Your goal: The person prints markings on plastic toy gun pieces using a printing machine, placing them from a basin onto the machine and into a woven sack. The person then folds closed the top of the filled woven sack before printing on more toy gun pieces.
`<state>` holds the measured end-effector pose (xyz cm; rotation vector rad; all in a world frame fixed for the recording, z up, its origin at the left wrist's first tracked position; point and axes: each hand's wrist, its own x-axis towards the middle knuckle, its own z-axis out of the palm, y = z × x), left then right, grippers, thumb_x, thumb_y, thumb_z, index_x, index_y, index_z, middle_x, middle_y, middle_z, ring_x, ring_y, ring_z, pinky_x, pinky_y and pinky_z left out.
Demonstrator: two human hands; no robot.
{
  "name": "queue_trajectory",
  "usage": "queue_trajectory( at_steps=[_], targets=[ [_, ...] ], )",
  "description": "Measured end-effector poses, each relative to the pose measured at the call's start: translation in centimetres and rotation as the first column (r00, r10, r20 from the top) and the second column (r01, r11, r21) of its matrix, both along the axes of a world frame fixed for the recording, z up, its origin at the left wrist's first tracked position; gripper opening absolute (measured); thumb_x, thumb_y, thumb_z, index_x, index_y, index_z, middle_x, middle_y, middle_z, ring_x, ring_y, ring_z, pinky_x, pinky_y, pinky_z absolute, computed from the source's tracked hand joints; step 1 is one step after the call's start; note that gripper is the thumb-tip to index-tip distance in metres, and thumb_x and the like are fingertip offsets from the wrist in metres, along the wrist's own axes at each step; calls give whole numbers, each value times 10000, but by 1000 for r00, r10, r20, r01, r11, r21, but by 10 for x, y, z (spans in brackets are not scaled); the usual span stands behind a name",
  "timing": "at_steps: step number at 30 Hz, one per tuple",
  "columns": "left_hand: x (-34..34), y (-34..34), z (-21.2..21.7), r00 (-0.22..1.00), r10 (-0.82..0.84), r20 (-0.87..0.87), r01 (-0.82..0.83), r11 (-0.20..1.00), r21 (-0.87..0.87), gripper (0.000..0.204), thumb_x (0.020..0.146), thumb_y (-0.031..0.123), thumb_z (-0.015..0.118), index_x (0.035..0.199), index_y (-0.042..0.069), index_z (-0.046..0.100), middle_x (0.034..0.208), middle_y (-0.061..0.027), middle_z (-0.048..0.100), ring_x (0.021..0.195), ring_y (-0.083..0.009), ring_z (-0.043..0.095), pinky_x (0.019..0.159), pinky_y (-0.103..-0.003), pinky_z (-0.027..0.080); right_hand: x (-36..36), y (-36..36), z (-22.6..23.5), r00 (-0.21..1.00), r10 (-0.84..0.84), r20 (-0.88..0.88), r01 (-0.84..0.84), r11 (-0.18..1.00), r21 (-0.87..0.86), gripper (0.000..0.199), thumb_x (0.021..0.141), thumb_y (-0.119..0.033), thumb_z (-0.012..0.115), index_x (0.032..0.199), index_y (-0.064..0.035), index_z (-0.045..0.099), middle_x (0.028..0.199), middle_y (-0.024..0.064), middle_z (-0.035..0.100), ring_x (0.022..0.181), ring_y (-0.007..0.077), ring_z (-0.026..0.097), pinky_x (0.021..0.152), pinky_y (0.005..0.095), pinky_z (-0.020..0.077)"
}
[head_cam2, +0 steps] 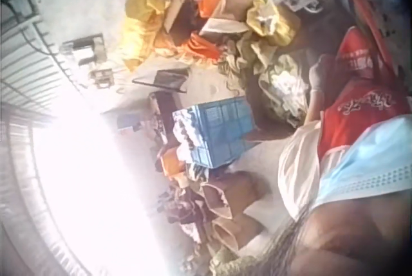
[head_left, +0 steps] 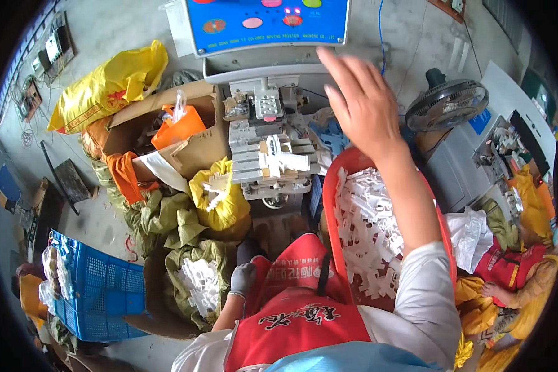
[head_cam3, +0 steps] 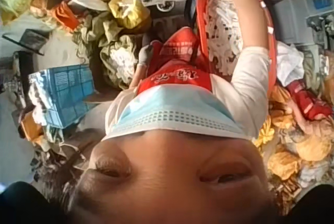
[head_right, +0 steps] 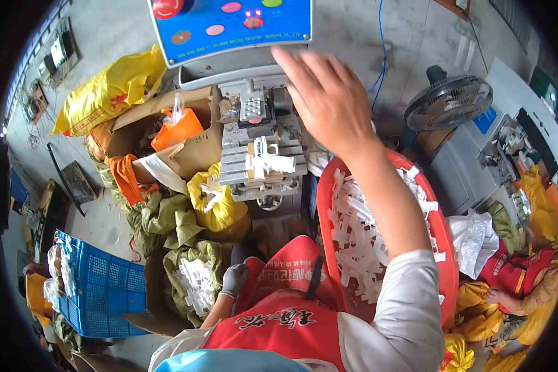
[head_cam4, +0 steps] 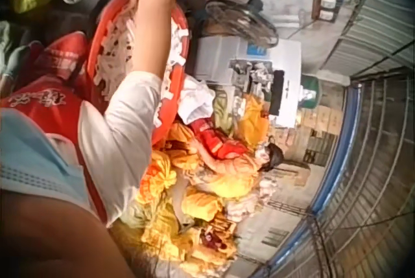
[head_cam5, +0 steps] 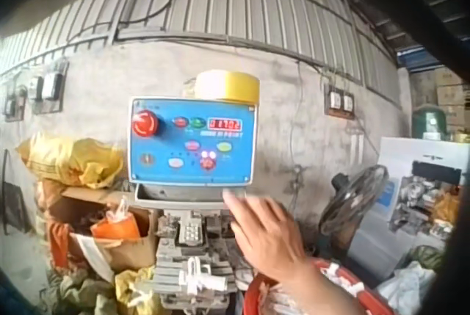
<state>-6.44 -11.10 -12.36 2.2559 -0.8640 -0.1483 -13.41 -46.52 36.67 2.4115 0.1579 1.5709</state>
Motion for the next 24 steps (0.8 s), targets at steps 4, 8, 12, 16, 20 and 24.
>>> queue_trajectory(
  at_steps=[4, 8, 12, 16, 20, 24],
  targets=[
    [-3, 16, -3, 1000, -29, -6, 29, 997, -70, 188, 854, 150, 632, 1013, 85, 709, 1042, -154, 701, 968, -359, 644, 881, -440, 500, 43, 9, 42, 983, -110, 148, 133, 979, -154, 587, 840, -13, 637, 1388, -215, 571, 1025, 36, 574, 918, 252, 588, 819, 406, 518],
    [-7, 19, -9, 993, -50, 108, 58, 996, -74, 181, 844, 110, 639, 1008, 69, 706, 1072, -147, 696, 1005, -346, 639, 904, -430, 490, 50, 15, 47, 965, -202, 169, 229, 961, -154, 645, 809, 12, 626, 1391, -261, 572, 994, 17, 563, 901, 234, 587, 794, 397, 525],
    [-3, 13, -11, 991, -96, 89, 101, 993, -60, 121, 834, 103, 640, 942, 65, 680, 1023, -141, 677, 974, -360, 618, 888, -439, 478, 27, 19, 35, 970, -242, 5, 240, 961, -134, 535, 907, -114, 636, 1424, -138, 501, 1235, 104, 547, 1065, 318, 572, 882, 449, 491],
    [-8, 12, -9, 988, -78, 132, 85, 995, -48, 143, 833, 117, 635, 959, 85, 697, 1046, -125, 687, 950, -354, 629, 874, -427, 486, -12, 13, -41, 999, -53, 1, 53, 997, 54, 470, 888, -121, 632, 1353, -146, 572, 1186, 70, 573, 1074, 296, 556, 880, 442, 478],
    [-26, 18, -6, 972, -112, 204, 115, 993, -4, 145, 839, 130, 635, 965, 100, 700, 1093, -94, 687, 1006, -347, 611, 903, -440, 478, -78, 37, -205, 918, 180, -355, 8, 883, 468, 307, 850, -76, 660, 1156, -84, 674, 1051, 96, 645, 960, 310, 628, 809, 440, 504],
    [-36, 26, -2, 954, -211, 212, 196, 976, 89, 156, 850, 167, 641, 984, 125, 710, 1118, -61, 686, 1099, -322, 581, 936, -451, 468, -169, 89, -354, 681, 450, -578, 188, 655, 732, 159, 877, -136, 653, 1020, -85, 701, 981, 88, 670, 857, 299, 657, 751, 414, 525]
  ],
)
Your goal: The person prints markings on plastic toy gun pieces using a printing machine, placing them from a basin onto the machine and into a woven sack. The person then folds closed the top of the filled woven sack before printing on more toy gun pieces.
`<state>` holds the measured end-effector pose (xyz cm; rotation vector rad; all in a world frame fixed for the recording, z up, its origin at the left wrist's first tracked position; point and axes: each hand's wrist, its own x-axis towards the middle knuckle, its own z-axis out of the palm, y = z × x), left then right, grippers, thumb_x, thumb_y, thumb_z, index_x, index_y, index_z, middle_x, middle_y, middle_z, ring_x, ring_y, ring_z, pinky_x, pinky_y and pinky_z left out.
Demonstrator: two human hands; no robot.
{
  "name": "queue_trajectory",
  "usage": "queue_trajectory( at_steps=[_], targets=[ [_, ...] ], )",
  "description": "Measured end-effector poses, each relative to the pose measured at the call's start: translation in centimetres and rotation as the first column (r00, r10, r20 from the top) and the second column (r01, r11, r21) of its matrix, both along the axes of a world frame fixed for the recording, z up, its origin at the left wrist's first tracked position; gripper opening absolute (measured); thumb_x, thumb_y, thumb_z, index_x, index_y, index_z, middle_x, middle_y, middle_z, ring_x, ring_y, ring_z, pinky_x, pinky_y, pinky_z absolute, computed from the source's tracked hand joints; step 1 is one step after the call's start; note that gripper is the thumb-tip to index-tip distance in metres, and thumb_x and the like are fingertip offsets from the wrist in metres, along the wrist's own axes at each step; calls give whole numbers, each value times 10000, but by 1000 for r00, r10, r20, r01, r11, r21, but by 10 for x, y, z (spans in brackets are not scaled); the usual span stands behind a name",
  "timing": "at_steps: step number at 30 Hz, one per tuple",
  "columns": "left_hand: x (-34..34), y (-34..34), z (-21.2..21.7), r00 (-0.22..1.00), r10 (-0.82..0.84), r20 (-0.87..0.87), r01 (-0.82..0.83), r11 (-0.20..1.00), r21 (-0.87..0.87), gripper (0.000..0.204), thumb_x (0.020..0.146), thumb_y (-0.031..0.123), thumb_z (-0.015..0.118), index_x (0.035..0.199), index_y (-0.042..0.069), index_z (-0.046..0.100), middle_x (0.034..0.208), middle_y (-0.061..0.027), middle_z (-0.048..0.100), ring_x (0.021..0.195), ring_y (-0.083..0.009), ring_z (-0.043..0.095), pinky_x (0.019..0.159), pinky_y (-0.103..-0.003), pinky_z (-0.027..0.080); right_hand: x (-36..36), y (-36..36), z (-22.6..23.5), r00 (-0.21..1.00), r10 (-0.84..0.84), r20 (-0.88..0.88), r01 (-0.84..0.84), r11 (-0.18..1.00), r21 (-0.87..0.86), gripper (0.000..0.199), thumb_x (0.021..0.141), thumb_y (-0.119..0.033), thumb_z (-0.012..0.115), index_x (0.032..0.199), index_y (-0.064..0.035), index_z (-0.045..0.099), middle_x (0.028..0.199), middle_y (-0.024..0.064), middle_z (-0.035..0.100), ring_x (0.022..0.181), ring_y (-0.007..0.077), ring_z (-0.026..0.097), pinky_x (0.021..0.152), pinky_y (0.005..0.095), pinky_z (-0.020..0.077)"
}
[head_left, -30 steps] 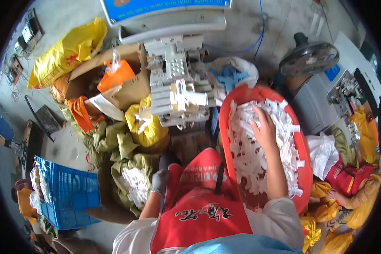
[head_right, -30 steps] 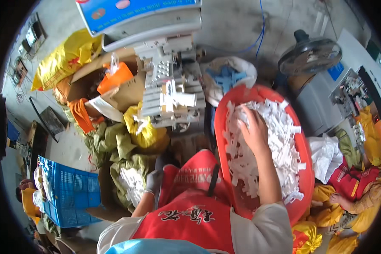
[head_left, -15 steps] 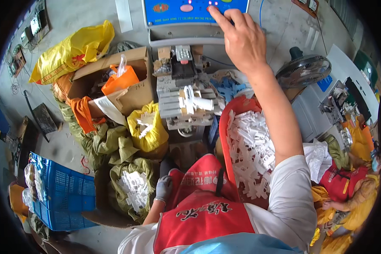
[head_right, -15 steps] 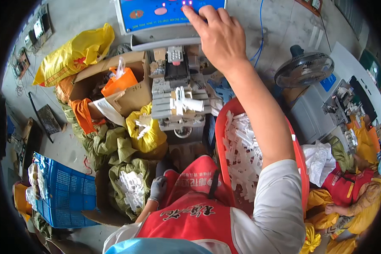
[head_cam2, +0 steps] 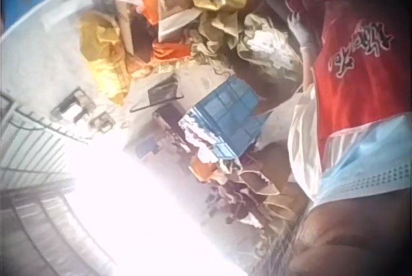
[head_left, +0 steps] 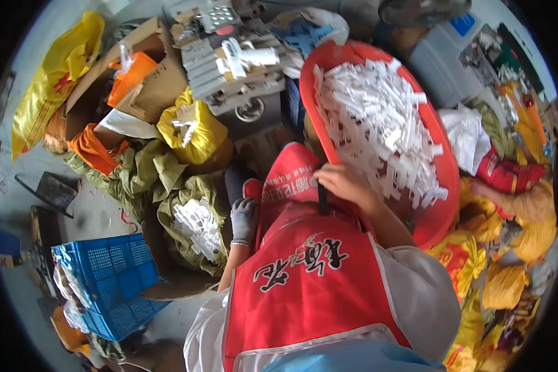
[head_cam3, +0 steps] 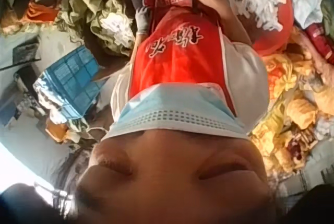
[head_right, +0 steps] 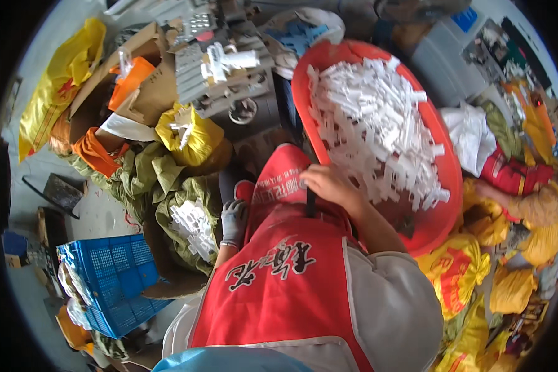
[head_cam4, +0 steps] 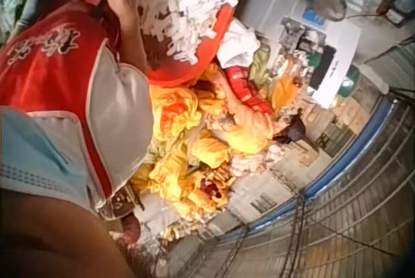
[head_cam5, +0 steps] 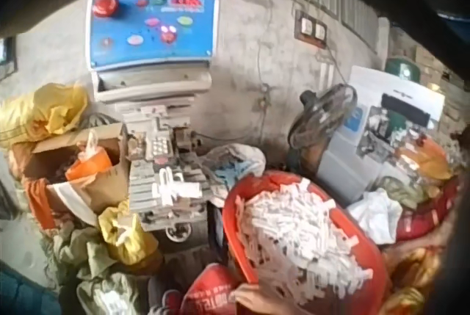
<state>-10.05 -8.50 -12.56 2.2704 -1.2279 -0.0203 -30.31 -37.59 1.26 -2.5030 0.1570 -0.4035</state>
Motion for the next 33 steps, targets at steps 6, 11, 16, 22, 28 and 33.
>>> queue_trajectory(
  at_steps=[6, 11, 16, 22, 28, 33],
  targets=[
    [5, -7, 3, 997, -76, 21, 76, 997, -3, 149, 847, 169, 647, 973, 129, 715, 1101, -64, 695, 1088, -315, 587, 960, -432, 458, -60, 41, -66, 997, -12, -77, 17, 998, 61, 183, 916, -186, 616, 1040, -79, 700, 1039, 87, 675, 963, 301, 646, 829, 417, 517],
    [-1, -11, 4, 1000, 6, -5, -6, 1000, 6, 148, 859, 184, 648, 986, 143, 710, 1099, -43, 692, 1101, -292, 585, 954, -428, 457, -10, 23, -9, 990, 72, -119, -27, 940, 339, 203, 924, -167, 626, 1079, -52, 688, 1091, 115, 669, 1039, 315, 642, 884, 400, 518],
    [-5, -6, 4, 1000, 29, -8, -29, 1000, -7, 164, 857, 184, 649, 1006, 143, 704, 1099, -40, 689, 1106, -300, 583, 959, -430, 454, 122, -53, 97, 873, -63, 483, 39, 998, 58, 222, 889, -35, 627, 1109, -19, 645, 1127, 158, 663, 1077, 336, 646, 925, 399, 518],
    [-11, -1, 15, 996, 51, -74, -57, 995, -78, 157, 843, 164, 646, 979, 110, 702, 1088, -76, 686, 1106, -319, 585, 976, -441, 460, 229, -121, 128, 922, 46, 384, 114, 916, -384, 417, 881, -190, 670, 1279, -96, 591, 1210, 101, 651, 1141, 323, 581, 974, 435, 445],
    [-17, 14, 11, 977, 183, -107, -204, 950, -237, 126, 855, 138, 625, 966, 84, 648, 1062, -109, 674, 1050, -345, 590, 925, -440, 481, 239, -105, 157, 929, 77, 361, -17, 986, -167, 363, 894, -33, 622, 1257, -25, 623, 1209, 172, 628, 1134, 333, 592, 1002, 400, 451],
    [-34, 60, 10, 875, 386, -292, -450, 871, -198, 160, 875, 119, 638, 1002, 53, 709, 1068, -127, 704, 1031, -328, 633, 932, -412, 504, 225, 4, 137, 890, 276, 363, -264, 961, -84, 401, 826, 0, 710, 1218, -28, 630, 1174, 137, 631, 1104, 299, 605, 963, 381, 478]
  ],
)
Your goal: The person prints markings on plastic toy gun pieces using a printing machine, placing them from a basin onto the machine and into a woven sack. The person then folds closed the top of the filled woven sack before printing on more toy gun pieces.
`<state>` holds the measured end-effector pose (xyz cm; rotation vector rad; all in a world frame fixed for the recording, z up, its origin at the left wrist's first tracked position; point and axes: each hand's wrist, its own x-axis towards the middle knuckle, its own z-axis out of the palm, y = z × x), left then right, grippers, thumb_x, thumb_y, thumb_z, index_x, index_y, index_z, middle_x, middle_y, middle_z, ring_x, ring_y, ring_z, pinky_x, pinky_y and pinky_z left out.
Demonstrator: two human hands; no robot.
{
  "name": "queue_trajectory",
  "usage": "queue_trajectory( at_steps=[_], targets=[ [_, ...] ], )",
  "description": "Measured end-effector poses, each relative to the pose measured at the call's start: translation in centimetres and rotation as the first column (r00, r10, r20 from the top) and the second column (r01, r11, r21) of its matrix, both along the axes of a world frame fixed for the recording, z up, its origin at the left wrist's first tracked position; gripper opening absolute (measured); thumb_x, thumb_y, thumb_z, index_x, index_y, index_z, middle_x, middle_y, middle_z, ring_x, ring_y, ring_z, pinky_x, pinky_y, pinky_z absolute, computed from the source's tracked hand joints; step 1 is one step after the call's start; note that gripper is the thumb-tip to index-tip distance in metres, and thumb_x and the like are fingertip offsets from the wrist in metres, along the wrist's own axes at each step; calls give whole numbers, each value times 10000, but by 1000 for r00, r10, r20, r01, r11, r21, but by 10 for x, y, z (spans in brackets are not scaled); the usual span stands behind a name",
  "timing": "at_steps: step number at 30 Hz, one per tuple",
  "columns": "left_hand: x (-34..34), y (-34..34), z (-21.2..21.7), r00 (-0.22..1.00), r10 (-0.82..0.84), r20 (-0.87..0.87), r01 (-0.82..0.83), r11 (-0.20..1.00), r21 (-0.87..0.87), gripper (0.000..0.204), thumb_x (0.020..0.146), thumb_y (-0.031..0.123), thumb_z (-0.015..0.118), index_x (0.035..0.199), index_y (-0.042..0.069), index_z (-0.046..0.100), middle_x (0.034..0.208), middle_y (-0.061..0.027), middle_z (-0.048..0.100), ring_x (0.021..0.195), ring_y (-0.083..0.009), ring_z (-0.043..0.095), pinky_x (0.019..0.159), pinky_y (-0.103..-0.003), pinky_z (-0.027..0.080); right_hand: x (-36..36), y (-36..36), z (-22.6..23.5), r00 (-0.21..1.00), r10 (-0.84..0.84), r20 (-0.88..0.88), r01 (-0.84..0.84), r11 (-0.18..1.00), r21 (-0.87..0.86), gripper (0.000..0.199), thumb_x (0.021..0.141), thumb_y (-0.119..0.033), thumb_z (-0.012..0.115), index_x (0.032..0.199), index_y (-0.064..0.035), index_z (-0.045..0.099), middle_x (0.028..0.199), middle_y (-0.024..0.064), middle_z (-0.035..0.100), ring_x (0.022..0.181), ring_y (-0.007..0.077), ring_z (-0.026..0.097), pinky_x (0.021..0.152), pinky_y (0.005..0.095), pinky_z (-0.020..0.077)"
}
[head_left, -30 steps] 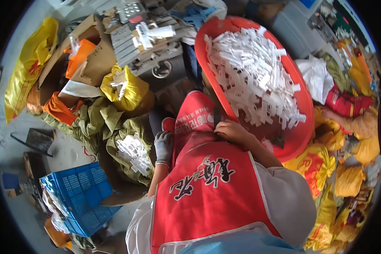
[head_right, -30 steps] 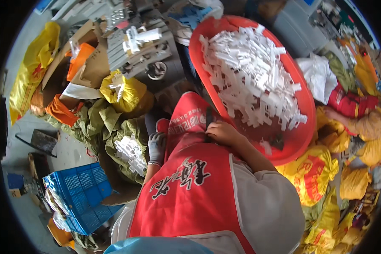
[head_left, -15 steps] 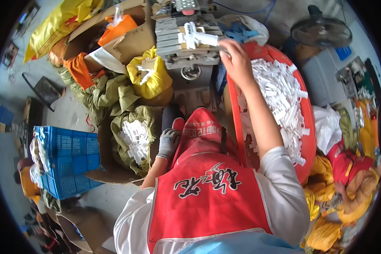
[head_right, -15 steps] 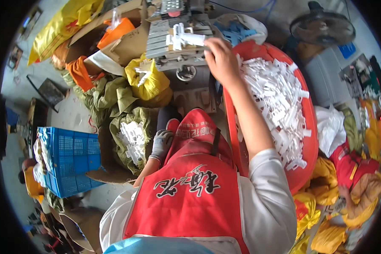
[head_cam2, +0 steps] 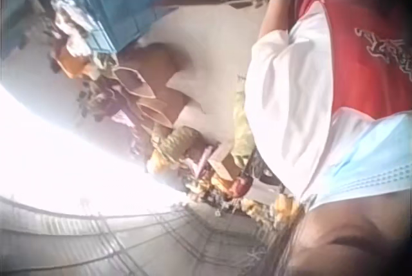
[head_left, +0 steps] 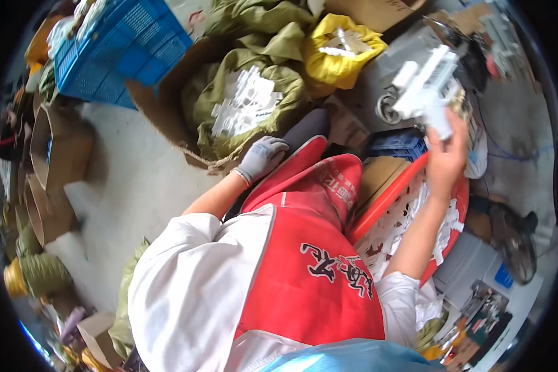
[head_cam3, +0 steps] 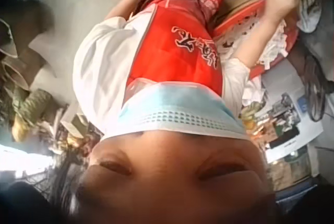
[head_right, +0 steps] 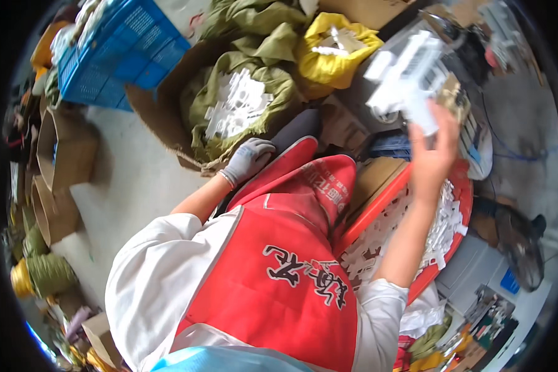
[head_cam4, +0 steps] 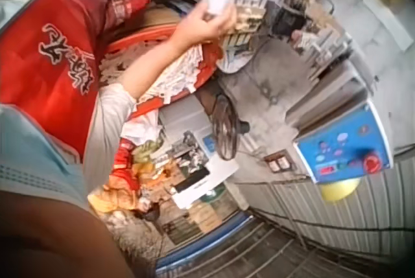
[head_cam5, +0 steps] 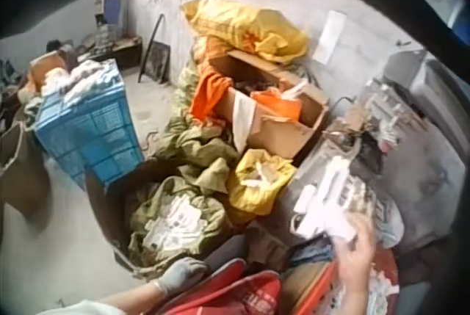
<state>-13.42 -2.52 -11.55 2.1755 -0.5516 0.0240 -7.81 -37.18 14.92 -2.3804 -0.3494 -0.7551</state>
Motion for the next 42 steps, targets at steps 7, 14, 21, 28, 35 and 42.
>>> queue_trajectory(
  at_steps=[7, 14, 21, 28, 35, 42],
  targets=[
    [-16, 91, -3, 898, 441, -6, -440, 896, 55, 184, 852, 115, 680, 1027, 61, 694, 1067, -145, 695, 993, -344, 644, 862, -422, 516, 40, 165, -157, 888, 345, -304, -314, 938, 149, 514, 786, -56, 765, 1269, -32, 593, 1258, 169, 579, 1152, 367, 560, 1001, 436, 452],
    [43, 177, -76, 614, 776, -145, -741, 630, 232, 275, 911, 265, 671, 1081, 50, 690, 1109, -162, 685, 1037, -355, 638, 907, -416, 507, 44, 181, -250, 767, 359, -532, -302, 933, 194, 361, 857, -143, 714, 1184, -33, 609, 1233, 192, 562, 1101, 378, 568, 963, 436, 473],
    [122, 181, -151, 499, 849, -173, -705, 514, 490, 561, 813, 444, 744, 1245, 101, 641, 1277, -142, 635, 1193, -361, 563, 1022, -430, 446, 98, 203, -314, 832, -50, -552, 70, 997, 16, 585, 809, -277, 772, 1258, -22, 497, 1195, 242, 550, 1061, 407, 585, 939, 475, 488],
    [140, 219, -163, 277, 915, -292, -847, 376, 375, 288, 894, 290, 597, 1080, 110, 724, 1117, -204, 701, 1035, -362, 674, 881, -410, 528, 141, 187, -344, 490, -151, -859, 246, 969, -30, 408, 837, -320, 725, 1032, 5, 574, 958, 189, 671, 927, 405, 654, 823, 475, 511],
    [153, 243, -64, 591, 546, -594, -800, 296, -523, 225, 1035, 187, 526, 1106, 14, 651, 992, -28, 669, 888, -103, 593, 821, -249, 492, 118, 203, -337, 606, 256, -753, 754, 116, 647, 210, 1014, -162, 509, 1155, -12, 551, 1126, 104, 623, 989, 231, 607, 833, 385, 504],
    [176, 259, 157, 799, 485, -357, -522, 264, -811, 219, 1014, 179, 529, 1091, 25, 664, 1048, -63, 684, 917, -148, 641, 827, -278, 514, 108, 218, -115, 754, 500, -425, 401, 162, 902, 427, 1021, -272, 564, 1345, 1, 511, 1276, 94, 586, 1178, 205, 557, 1011, 363, 445]
  ],
)
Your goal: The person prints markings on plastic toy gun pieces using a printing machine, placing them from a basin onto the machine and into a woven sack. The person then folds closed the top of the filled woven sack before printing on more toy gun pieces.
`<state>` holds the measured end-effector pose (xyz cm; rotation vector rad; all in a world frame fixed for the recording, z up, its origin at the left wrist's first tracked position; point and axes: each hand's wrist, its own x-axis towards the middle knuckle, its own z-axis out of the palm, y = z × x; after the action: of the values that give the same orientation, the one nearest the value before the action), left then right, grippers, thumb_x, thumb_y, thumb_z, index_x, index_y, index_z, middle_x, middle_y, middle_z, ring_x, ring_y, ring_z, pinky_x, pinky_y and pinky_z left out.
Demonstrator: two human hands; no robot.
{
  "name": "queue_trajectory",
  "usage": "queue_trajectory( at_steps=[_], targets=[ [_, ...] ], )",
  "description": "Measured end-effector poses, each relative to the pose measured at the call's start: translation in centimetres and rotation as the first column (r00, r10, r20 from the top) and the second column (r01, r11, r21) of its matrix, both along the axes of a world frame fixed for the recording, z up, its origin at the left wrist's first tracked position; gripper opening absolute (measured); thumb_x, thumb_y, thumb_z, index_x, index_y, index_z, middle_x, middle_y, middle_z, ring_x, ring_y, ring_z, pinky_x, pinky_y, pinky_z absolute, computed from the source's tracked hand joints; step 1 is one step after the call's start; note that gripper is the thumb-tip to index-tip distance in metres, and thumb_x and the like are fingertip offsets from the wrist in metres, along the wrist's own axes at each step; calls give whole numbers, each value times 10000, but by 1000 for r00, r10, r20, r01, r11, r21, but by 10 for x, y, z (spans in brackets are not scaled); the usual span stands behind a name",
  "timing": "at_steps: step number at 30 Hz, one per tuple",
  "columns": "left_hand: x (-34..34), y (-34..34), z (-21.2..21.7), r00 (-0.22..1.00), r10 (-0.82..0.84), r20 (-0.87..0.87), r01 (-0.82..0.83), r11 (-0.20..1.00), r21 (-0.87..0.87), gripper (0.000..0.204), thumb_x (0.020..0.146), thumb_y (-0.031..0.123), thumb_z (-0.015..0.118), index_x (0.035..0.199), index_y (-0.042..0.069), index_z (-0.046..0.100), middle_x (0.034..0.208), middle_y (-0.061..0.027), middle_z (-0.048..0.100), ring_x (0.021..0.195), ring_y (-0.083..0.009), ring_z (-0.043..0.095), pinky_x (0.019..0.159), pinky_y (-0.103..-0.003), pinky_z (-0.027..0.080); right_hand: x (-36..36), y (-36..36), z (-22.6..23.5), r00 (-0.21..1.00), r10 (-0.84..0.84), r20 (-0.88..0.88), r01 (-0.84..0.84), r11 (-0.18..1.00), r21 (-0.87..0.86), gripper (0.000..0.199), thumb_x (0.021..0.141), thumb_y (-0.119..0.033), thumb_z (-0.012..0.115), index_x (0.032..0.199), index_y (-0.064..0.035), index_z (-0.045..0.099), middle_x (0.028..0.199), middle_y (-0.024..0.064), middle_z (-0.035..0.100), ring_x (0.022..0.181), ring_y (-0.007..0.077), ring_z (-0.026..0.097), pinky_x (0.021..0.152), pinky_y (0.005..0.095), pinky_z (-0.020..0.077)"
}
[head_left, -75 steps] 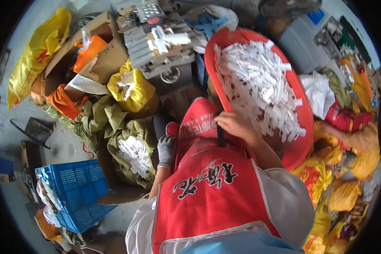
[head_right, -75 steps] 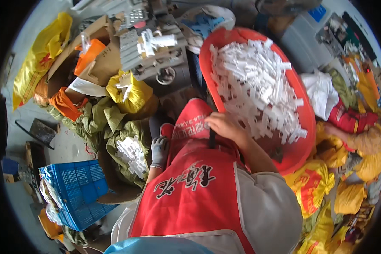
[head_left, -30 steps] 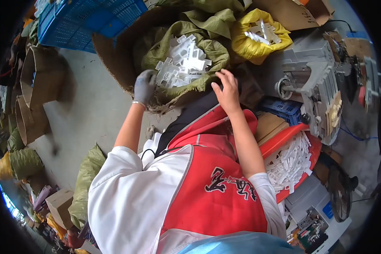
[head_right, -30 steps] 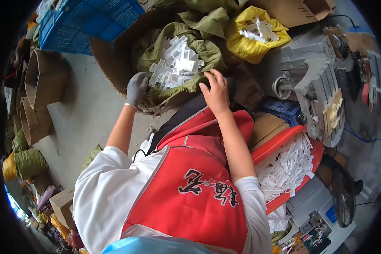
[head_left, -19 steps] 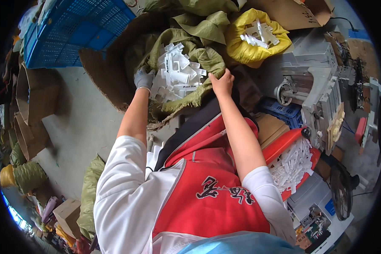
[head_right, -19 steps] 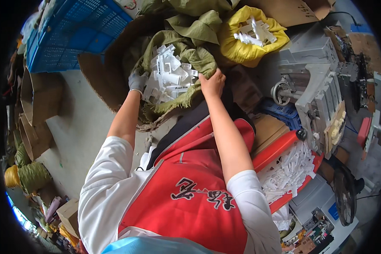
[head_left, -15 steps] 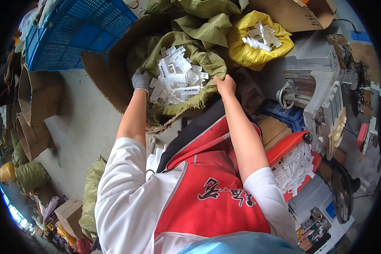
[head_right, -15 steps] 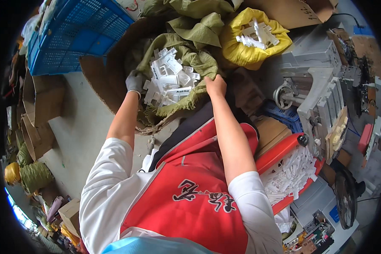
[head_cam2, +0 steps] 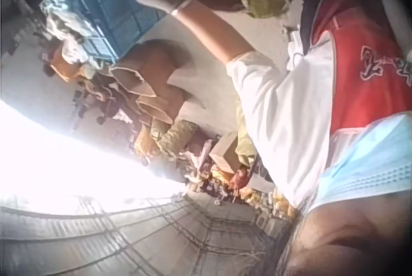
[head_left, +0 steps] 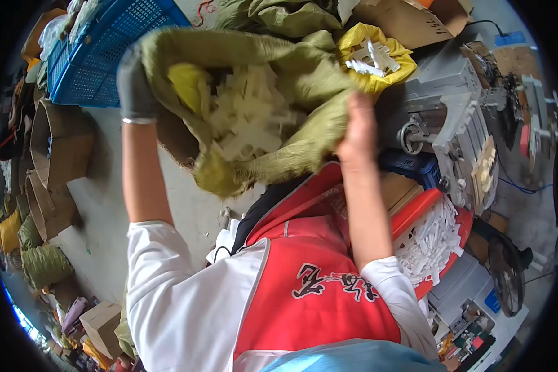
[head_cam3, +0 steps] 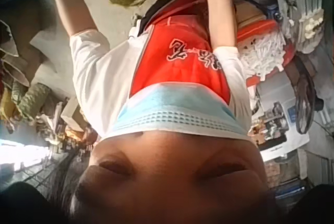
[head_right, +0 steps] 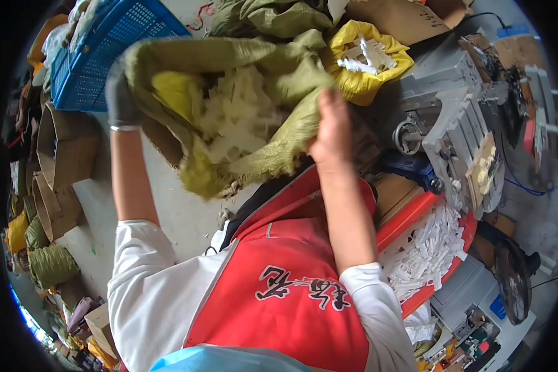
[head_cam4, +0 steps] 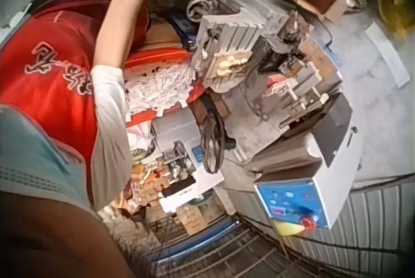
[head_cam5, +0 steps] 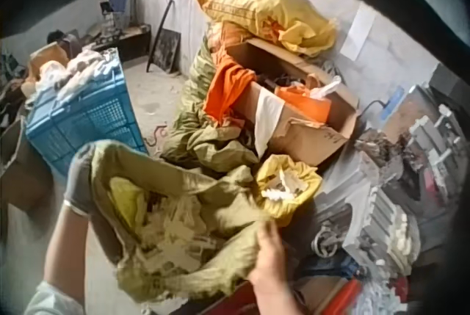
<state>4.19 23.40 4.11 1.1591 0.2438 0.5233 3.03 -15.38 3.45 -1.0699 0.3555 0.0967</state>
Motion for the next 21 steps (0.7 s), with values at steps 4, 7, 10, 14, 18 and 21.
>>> queue_trajectory(
  at_steps=[4, 7, 10, 14, 18, 21],
  targets=[
    [8, 44, 89, 961, -79, 263, -132, 707, 695, 254, 1000, 163, 539, 1167, 7, 649, 1145, -84, 681, 993, -178, 645, 878, -306, 510, -47, -48, 125, 841, -207, 501, 354, 909, -220, 555, 997, -322, 593, 1421, 12, 460, 1369, 148, 556, 1201, 231, 590, 1005, 370, 506],
    [21, 73, 111, 978, -15, 210, -179, 461, 869, 277, 988, 162, 560, 1194, -6, 639, 1170, -93, 677, 1022, -197, 646, 901, -318, 506, -60, -52, 152, 594, -155, 790, 671, 637, -380, 599, 990, -379, 585, 1417, 19, 452, 1328, 166, 571, 1169, 275, 608, 989, 411, 524],
    [33, 101, 98, 977, -72, 200, -174, 273, 946, 307, 976, 161, 581, 1221, -18, 628, 1196, -102, 673, 1052, -217, 648, 924, -329, 502, -74, -55, 131, 905, -258, 338, 267, 963, 20, 541, 995, -380, 590, 1365, 5, 505, 1287, 128, 593, 1148, 253, 605, 993, 415, 502],
    [8, 112, 40, 999, 37, 18, -37, 627, 778, 354, 963, 195, 618, 1238, -28, 622, 1179, -97, 667, 1038, -204, 640, 916, -315, 496, -69, -66, 30, 997, 46, 57, -33, 978, -208, 404, 1016, -216, 577, 1332, 32, 526, 1274, 104, 603, 1149, 182, 584, 1001, 336, 463],
    [-76, 82, -42, 953, 245, -179, -122, 850, 513, 417, 970, 325, 644, 1198, -25, 633, 976, -1, 603, 837, -91, 525, 749, -251, 437, -87, -90, -71, 940, 311, -138, -337, 791, -510, 333, 1018, -163, 524, 1279, 44, 532, 1280, 102, 623, 1200, 134, 531, 988, 295, 431],
    [-137, 47, -98, 834, 355, -422, -141, 877, 459, 484, 975, 371, 635, 1238, -34, 598, 1007, -14, 591, 870, -101, 503, 782, -257, 427, -104, -105, -88, 840, 458, -290, -511, 489, -707, 360, 970, -158, 591, 1288, -12, 507, 1239, 139, 637, 1147, 219, 594, 952, 348, 472]
  ],
)
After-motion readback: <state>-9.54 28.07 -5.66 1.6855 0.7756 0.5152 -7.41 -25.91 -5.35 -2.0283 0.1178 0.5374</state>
